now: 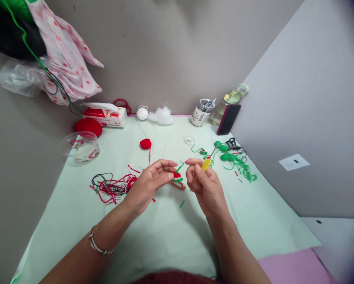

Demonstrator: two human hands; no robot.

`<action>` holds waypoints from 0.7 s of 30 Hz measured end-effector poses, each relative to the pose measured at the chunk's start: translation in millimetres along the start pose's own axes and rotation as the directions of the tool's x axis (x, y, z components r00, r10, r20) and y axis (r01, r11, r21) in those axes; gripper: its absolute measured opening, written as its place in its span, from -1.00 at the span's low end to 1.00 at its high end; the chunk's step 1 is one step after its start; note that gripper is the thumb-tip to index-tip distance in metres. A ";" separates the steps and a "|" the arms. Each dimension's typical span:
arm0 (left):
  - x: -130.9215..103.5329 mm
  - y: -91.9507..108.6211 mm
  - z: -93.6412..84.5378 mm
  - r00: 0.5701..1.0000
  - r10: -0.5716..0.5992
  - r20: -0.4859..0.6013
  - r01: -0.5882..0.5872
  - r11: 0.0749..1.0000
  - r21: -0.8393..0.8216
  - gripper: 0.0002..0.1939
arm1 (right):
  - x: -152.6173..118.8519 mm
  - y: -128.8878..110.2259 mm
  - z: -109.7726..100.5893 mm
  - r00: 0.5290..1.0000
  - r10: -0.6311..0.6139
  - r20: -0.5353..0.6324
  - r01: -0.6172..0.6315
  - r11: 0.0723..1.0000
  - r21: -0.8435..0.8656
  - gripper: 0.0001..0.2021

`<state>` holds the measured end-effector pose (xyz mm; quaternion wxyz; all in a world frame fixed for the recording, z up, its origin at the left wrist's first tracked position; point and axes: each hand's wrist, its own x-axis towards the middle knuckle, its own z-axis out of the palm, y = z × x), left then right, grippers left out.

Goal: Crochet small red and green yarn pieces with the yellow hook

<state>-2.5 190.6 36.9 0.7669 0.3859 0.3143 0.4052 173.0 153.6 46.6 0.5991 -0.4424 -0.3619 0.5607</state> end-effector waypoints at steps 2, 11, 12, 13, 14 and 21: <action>0.2 -2.4 0.6 1.000 -0.004 -0.014 0.004 1.000 -0.006 -0.69 | 1.7 2.0 -1.5 1.000 0.021 -0.019 -0.021 1.000 -0.012 -0.67; 2.2 -8.5 1.8 0.978 0.154 -0.139 -0.138 0.983 0.117 -0.77 | -4.1 8.4 4.0 0.988 -0.152 -0.011 0.136 0.914 -0.382 -0.74; 1.7 -7.9 2.6 0.978 0.164 -0.126 -0.145 0.978 0.147 -0.77 | -4.4 9.0 5.1 0.987 -0.162 -0.017 0.141 0.901 -0.411 -0.79; 0.8 -7.1 3.7 0.978 0.175 -0.112 -0.152 0.971 0.185 -0.77 | -4.4 9.5 5.8 0.985 -0.171 -0.024 0.144 0.893 -0.425 -0.83; -0.2 -6.3 5.0 0.977 0.187 -0.101 -0.160 0.960 0.228 -0.77 | -4.0 9.9 6.1 0.984 -0.176 -0.033 0.145 0.892 -0.428 -0.83; -2.6 -10.3 10.2 0.954 0.281 -0.109 -0.199 0.858 0.474 -0.91 | -3.2 13.0 5.1 0.998 -0.059 -0.038 0.042 0.938 -0.344 -0.83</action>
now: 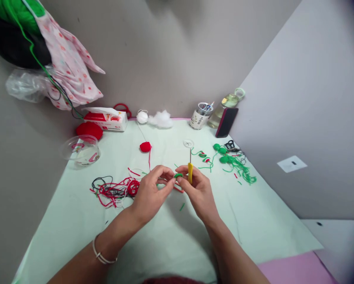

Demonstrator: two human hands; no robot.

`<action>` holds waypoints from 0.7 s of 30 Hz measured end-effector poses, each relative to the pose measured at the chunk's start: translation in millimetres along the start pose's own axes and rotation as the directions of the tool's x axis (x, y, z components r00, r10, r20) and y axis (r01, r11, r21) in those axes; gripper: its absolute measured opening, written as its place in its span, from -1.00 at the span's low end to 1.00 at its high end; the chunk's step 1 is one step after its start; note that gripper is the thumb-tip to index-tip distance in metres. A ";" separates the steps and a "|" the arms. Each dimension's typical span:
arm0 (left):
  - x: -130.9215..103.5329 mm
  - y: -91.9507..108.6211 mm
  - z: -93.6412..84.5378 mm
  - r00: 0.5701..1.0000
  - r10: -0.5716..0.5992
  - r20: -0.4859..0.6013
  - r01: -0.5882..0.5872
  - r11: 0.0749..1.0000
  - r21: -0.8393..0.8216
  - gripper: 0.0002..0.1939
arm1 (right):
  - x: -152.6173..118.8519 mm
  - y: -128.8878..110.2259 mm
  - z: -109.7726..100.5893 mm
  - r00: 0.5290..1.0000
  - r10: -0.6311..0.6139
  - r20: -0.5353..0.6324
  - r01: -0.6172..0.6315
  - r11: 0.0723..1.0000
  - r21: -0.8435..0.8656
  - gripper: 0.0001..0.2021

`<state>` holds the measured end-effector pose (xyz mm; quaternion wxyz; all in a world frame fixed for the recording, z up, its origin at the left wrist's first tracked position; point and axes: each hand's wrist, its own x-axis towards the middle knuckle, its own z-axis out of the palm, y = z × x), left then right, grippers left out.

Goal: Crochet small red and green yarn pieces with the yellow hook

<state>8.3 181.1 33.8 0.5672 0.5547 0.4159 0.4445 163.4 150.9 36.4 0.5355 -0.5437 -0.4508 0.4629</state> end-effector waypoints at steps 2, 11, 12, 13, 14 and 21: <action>1.5 -2.1 -1.8 1.000 -0.009 -0.007 0.009 0.999 0.047 -0.93 | -0.7 1.0 -0.4 0.999 0.016 0.050 -0.019 0.998 0.060 -0.77; 8.6 5.5 -14.1 0.981 -0.103 0.162 0.097 0.994 0.044 -0.81 | 2.7 3.8 -4.0 0.988 0.123 0.093 -0.138 0.974 0.181 -0.71; 7.9 5.7 -13.5 0.982 -0.104 0.156 0.100 0.994 0.033 -0.80 | 2.7 4.0 -3.5 0.990 0.117 0.082 -0.129 0.977 0.169 -0.71; 7.2 5.4 -12.7 0.984 -0.107 0.146 0.104 0.994 0.024 -0.79 | 2.6 4.2 -3.0 0.991 0.112 0.076 -0.123 0.979 0.162 -0.71; 6.4 4.8 -12.0 0.984 -0.112 0.137 0.111 0.994 0.016 -0.80 | 2.6 4.3 -2.4 0.991 0.112 0.075 -0.123 0.979 0.163 -0.71; 11.2 2.6 -19.9 0.966 -0.159 0.206 0.163 0.987 -0.001 -0.79 | 8.8 0.2 -2.8 0.944 0.271 0.187 -0.321 0.884 0.340 -0.70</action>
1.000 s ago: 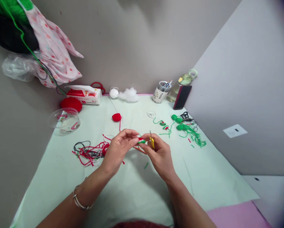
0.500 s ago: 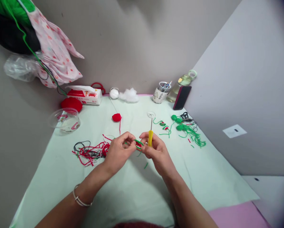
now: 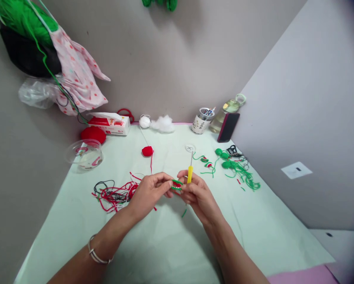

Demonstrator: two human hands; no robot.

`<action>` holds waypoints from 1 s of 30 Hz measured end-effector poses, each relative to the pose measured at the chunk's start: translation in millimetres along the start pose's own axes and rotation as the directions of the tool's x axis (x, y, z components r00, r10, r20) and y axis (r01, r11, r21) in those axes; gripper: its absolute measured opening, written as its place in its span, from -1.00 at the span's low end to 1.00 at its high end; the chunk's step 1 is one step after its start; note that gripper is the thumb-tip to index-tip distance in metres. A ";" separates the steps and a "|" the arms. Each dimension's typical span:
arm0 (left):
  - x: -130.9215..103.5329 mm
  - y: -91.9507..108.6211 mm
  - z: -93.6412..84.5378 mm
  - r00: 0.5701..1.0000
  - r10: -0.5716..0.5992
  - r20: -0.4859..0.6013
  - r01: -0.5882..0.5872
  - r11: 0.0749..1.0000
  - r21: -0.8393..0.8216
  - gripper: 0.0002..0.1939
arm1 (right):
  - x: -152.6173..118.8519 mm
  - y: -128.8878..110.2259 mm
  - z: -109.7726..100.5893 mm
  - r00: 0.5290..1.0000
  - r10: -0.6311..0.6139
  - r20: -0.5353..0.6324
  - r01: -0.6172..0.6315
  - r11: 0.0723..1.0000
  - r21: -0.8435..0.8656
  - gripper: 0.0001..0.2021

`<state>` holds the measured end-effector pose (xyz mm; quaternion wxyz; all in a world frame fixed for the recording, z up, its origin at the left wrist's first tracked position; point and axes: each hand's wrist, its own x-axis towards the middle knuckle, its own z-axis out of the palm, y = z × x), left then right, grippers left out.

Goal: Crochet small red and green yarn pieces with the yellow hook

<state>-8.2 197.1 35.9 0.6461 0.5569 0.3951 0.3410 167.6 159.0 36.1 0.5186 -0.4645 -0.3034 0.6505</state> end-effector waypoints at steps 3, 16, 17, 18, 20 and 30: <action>1.7 1.8 -3.4 1.000 0.003 0.024 -0.002 0.999 -0.034 -0.72 | 1.4 -1.2 0.0 1.000 0.002 -0.019 -0.002 1.000 0.002 -0.72; -1.5 -1.6 3.8 0.995 0.077 -0.061 -0.081 0.995 -0.065 -0.91 | -1.0 11.0 1.7 0.990 -0.134 0.043 0.141 0.962 -0.236 -0.68; -1.3 -1.1 2.2 0.995 0.080 -0.062 -0.084 0.994 -0.071 -0.90 | -1.2 11.3 2.3 0.986 -0.157 0.051 0.165 0.943 -0.289 -0.65; -1.0 -0.6 1.0 0.995 0.083 -0.060 -0.087 0.993 -0.077 -0.88 | -1.3 11.8 3.0 0.980 -0.191 0.056 0.198 0.916 -0.349 -0.64; -0.7 0.0 -0.1 0.995 0.089 -0.047 -0.092 0.992 -0.088 -0.85 | -0.9 13.8 3.9 0.958 -0.280 0.061 0.276 0.845 -0.458 -0.66; -6.6 8.4 3.1 0.989 0.141 0.039 -0.138 0.987 -0.078 -0.67 | 0.2 16.8 -1.8 0.927 -0.362 0.095 0.360 0.795 -0.488 -0.75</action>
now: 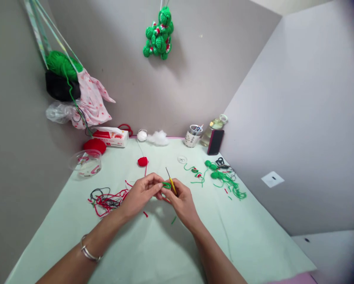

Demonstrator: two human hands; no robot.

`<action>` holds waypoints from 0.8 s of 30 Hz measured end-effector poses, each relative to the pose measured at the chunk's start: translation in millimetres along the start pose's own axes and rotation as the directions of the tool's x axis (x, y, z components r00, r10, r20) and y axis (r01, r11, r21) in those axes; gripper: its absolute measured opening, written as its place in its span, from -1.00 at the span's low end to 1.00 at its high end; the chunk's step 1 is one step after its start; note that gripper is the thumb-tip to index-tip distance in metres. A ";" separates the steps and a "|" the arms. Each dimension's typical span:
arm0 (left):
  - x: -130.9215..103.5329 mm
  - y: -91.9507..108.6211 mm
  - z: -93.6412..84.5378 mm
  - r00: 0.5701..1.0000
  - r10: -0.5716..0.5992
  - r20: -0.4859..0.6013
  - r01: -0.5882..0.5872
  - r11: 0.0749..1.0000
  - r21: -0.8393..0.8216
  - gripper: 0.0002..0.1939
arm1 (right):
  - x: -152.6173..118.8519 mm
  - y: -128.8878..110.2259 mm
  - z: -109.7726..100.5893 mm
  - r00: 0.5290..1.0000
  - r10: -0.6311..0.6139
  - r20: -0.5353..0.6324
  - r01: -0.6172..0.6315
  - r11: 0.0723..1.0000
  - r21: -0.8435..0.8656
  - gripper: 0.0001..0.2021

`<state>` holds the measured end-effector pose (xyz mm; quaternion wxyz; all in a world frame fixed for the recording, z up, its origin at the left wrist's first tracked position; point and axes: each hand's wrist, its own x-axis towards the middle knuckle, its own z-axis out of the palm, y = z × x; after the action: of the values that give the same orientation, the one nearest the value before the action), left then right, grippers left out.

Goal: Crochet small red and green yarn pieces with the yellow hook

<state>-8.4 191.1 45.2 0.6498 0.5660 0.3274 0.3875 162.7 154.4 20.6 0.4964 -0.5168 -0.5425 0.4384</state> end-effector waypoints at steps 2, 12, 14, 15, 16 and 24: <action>-0.1 1.7 0.7 1.000 -0.002 0.017 0.002 1.000 0.020 -0.65 | 0.0 -4.5 -2.3 1.000 -0.009 0.002 0.009 1.000 0.007 -0.68; -18.2 3.5 14.8 0.999 0.029 0.024 -0.032 0.991 0.131 -0.71 | -8.4 -16.1 -8.6 0.992 0.000 0.122 -0.002 1.000 0.013 -0.45; -29.9 -5.6 18.7 0.999 0.035 -0.004 -0.034 0.986 0.163 -0.72 | -16.7 -18.0 -11.4 0.984 -0.003 0.178 0.012 0.999 -0.050 -0.44; -35.8 -11.9 20.9 0.999 0.033 -0.015 -0.030 0.983 0.183 -0.73 | -20.7 -17.9 -14.1 0.979 0.001 0.206 0.018 0.996 -0.090 -0.44; -41.5 -18.9 23.1 0.999 0.031 -0.021 -0.026 0.978 0.206 -0.73 | -23.8 -16.9 -18.1 0.973 0.010 0.230 0.022 0.990 -0.136 -0.43; -78.8 -59.4 33.7 0.996 0.088 0.012 -0.082 0.849 0.521 -0.93 | 1.0 -2.9 -83.0 0.999 0.034 -0.041 -0.053 0.752 -0.657 -0.74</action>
<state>-9.6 102.4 -9.6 0.4524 0.7324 0.3988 0.3161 244.7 152.0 33.7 0.2801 -0.6765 -0.6432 0.2241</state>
